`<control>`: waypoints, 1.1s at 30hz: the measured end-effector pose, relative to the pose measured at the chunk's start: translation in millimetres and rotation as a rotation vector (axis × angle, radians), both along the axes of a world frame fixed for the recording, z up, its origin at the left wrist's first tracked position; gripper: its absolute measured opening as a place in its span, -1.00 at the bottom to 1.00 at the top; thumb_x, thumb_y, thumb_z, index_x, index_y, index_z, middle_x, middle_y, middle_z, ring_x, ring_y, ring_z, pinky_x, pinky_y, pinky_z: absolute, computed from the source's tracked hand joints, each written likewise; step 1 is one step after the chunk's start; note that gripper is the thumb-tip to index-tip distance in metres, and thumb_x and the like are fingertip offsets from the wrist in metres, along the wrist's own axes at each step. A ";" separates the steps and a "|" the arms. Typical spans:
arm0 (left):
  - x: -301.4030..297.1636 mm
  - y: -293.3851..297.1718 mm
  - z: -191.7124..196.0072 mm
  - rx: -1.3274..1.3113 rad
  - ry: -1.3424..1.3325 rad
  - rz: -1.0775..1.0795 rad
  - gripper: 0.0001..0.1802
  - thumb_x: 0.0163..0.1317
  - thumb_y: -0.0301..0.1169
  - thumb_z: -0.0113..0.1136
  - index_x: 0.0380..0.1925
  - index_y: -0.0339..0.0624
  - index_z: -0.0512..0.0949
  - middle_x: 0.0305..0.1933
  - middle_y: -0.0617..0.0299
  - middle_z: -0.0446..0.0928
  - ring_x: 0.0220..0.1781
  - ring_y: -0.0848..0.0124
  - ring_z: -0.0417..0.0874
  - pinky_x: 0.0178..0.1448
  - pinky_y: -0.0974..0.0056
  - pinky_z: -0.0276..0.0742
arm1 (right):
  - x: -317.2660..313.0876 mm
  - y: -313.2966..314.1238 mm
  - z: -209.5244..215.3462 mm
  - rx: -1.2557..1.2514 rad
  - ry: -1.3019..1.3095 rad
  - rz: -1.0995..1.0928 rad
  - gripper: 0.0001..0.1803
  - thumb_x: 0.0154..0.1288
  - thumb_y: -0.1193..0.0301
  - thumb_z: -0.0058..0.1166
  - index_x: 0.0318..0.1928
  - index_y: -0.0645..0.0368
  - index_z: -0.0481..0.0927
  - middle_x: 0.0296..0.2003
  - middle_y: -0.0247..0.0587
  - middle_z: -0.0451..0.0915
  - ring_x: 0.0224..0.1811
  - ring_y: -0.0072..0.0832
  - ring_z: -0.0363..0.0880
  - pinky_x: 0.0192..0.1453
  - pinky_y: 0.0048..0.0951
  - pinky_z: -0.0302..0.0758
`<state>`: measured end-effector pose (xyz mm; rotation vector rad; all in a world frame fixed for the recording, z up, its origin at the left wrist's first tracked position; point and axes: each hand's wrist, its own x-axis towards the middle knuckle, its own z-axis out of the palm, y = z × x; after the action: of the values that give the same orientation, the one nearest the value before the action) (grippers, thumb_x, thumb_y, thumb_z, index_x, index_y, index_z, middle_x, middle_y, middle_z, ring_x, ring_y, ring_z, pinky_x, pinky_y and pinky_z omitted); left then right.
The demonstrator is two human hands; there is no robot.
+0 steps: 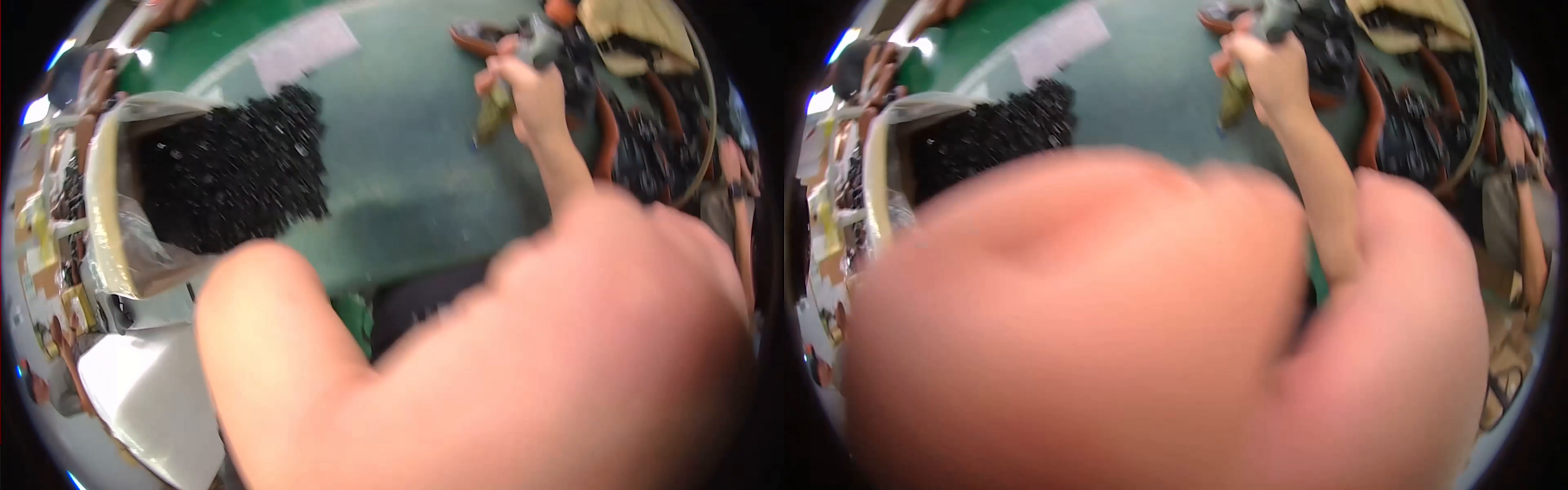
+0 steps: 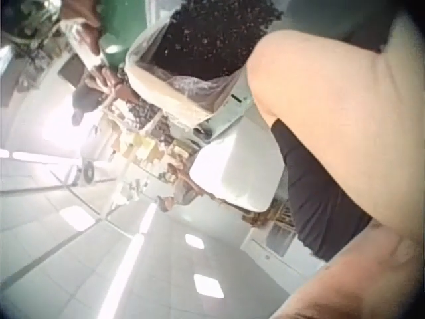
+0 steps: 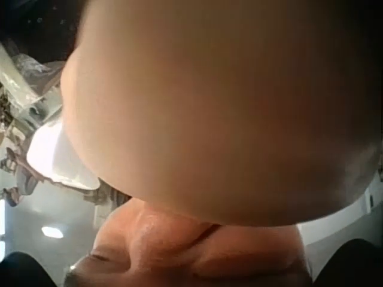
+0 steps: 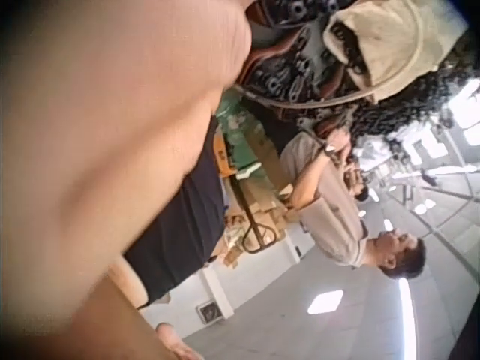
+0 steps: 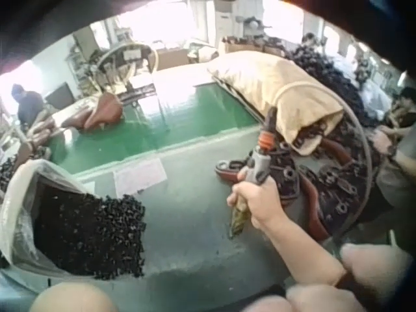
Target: The recorder is assembling bicycle seats by using a pneumatic screwdriver to drive screws or pins into the seat bases on a factory line.
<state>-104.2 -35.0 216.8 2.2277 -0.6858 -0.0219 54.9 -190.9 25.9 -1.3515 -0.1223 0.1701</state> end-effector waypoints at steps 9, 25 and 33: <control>-2.2 15.2 -7.8 0.285 0.336 -0.122 -0.70 0.11 -0.38 0.33 -0.13 -0.12 0.77 -0.21 0.07 0.76 -0.14 0.12 0.82 -0.10 0.04 0.73 | -5.8 -21.7 9.6 -0.143 0.153 0.567 -0.69 0.08 0.57 0.14 -0.10 0.19 0.51 -0.23 -0.16 0.66 -0.50 -0.45 0.66 -0.37 -0.43 0.56; 46.0 162.0 -243.1 0.605 -0.111 0.843 -0.84 0.30 -0.44 0.33 -0.18 -0.28 0.64 -0.09 -0.06 0.60 -0.02 -0.14 0.64 0.04 -0.08 0.59 | -64.5 -122.8 18.7 -0.200 -0.367 0.309 -0.72 0.24 0.65 0.28 -0.09 0.14 0.55 -0.19 -0.31 0.64 -0.26 -0.58 0.63 -0.20 -0.45 0.56; 41.6 153.0 -244.1 0.543 -0.264 0.764 -0.93 0.38 -0.49 0.26 -0.27 -0.25 0.58 -0.18 0.04 0.55 -0.07 -0.03 0.60 0.00 -0.05 0.53 | -70.8 -122.8 12.6 -0.054 -0.311 0.281 -0.76 0.28 0.60 0.26 -0.07 0.17 0.57 -0.13 -0.30 0.69 -0.21 -0.61 0.61 -0.10 -0.44 0.57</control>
<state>-62.6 118.1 -27.3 2.9154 0.1061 0.5302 -15.9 -313.7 38.5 -1.4040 -0.5742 0.1985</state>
